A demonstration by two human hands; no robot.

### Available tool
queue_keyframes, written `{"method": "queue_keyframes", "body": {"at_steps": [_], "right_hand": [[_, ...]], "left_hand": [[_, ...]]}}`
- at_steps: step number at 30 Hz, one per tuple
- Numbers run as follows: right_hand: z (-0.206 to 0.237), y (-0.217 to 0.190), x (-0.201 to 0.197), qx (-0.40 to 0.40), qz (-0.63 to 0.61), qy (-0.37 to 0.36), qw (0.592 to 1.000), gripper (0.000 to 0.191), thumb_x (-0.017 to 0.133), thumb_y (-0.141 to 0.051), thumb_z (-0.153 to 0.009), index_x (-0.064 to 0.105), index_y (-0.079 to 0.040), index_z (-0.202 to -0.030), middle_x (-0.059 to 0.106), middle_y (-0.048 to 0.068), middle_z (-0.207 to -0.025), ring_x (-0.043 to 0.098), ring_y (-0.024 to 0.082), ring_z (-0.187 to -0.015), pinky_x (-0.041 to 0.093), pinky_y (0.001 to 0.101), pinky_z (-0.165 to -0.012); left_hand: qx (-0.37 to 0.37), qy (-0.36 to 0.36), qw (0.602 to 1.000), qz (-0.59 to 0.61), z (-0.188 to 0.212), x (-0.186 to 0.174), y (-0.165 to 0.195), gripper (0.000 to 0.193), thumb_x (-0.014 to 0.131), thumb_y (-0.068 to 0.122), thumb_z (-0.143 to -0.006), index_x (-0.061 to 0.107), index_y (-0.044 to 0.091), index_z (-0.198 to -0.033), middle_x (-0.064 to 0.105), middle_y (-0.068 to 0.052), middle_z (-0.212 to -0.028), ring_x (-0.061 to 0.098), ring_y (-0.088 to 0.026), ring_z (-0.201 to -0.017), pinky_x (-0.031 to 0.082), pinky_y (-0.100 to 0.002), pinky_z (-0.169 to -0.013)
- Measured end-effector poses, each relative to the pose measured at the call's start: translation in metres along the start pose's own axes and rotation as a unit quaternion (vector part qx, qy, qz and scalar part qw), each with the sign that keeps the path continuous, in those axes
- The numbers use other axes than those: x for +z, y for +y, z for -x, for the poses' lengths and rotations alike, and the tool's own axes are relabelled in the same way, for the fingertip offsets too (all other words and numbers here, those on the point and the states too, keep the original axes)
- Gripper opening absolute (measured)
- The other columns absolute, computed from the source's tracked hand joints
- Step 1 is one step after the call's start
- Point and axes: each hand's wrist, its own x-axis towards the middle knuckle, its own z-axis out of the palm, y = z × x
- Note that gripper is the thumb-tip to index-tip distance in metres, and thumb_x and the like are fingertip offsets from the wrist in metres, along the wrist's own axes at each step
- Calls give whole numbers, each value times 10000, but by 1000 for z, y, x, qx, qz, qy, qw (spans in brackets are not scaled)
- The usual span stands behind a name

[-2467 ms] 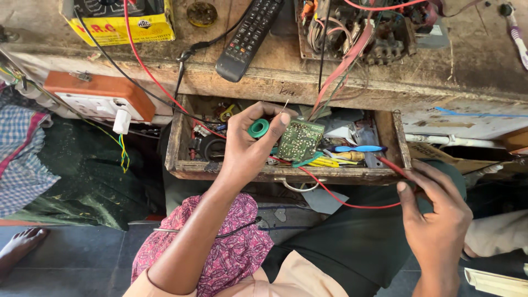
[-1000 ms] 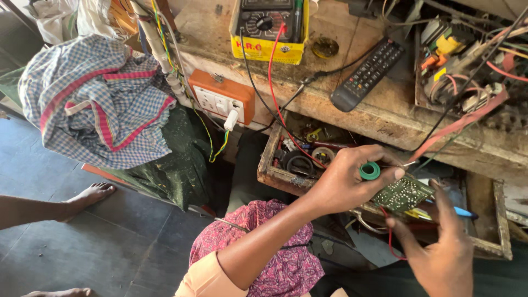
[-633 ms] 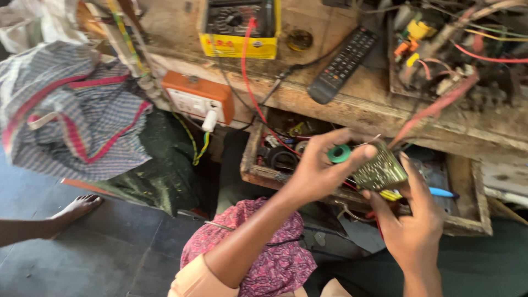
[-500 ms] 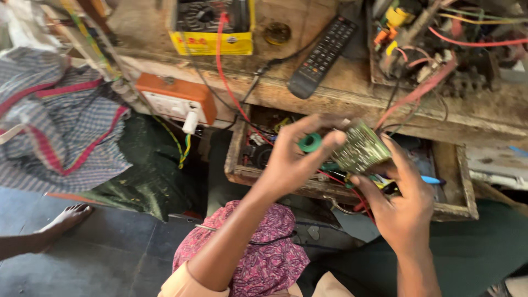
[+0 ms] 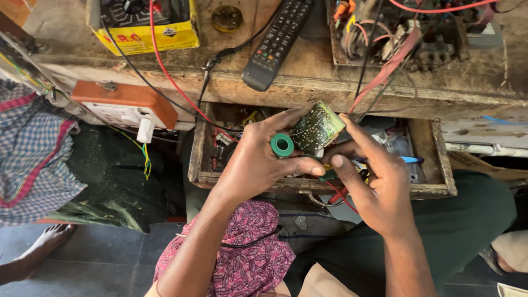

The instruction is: The person solders a green circuit board held over an open tool drawer, using a soldering iron with a red wire attached. They then brush the board with a small brush, pick through the drawer of tools and parts, and scrape or clean the board surface with a metal tool while a multimeter stays connected nearby.

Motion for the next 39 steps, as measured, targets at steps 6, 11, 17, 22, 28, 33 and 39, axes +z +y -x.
{"method": "queue_keyframes", "body": {"at_steps": [6, 11, 17, 22, 28, 33, 39], "right_hand": [[14, 4, -10, 12, -49, -29, 998, 612, 673, -81, -962, 470, -1, -1534, 754, 117, -1098, 691, 134, -1043, 538, 306, -940], [39, 14, -27, -68, 155, 53, 984, 415, 717, -75, -936, 650, -14, -1342, 731, 151, -1179, 713, 248, -1056, 525, 354, -939], [57, 42, -44, -45, 315, 41, 947, 206, 727, -102, -916, 732, -29, -1109, 724, 102, -1041, 660, 325, -999, 461, 446, -937], [70, 49, -50, -47, 311, 33, 949, 268, 743, -146, -874, 735, -29, -1115, 712, 109, -1039, 639, 318, -966, 427, 448, -918], [87, 43, -50, -48, 292, 43, 954, 297, 754, -151, -835, 736, -21, -1101, 711, 105, -1006, 641, 311, -930, 429, 442, -887], [117, 33, -42, -32, 295, 29, 955, 310, 769, -121, -788, 741, -11, -1077, 712, 104, -960, 652, 303, -907, 471, 431, -856], [136, 39, -36, -21, 282, 12, 959, 319, 803, -118, -734, 752, -32, -1037, 742, 90, -970, 681, 252, -892, 532, 395, -839]], "left_hand": [[-11, -4, 998, -67, -5, 12, 5, 880, 930, 315, -691, 584, -4, -1435, 730, -184, -1314, 720, -215, -1211, 540, -367, -1048], [-5, 32, 997, -76, -8, 14, 9, 816, 918, 285, -735, 598, -7, -1427, 734, -184, -1293, 735, -218, -1180, 568, -353, -1031], [-3, 79, 992, -100, -12, 5, 14, 796, 937, 269, -748, 613, -30, -1411, 768, -156, -1210, 723, -188, -1117, 566, -325, -1001], [26, 91, 993, -72, -12, 9, 24, 747, 945, 246, -782, 624, -55, -1386, 764, -130, -1212, 704, -133, -1128, 573, -310, -1008], [-52, 68, 995, -57, -21, -1, 44, 791, 931, 271, -744, 627, 9, -1426, 807, -106, -1082, 743, -135, -918, 620, -310, -841], [91, 44, 978, -185, -16, -14, 42, 810, 962, 281, -787, 585, -10, -1442, 772, -131, -1192, 736, -165, -1087, 573, -349, -983], [92, 32, 981, -169, -10, -20, 29, 801, 954, 278, -834, 562, -10, -1470, 740, -146, -1331, 728, -184, -1222, 566, -343, -1068]]}}
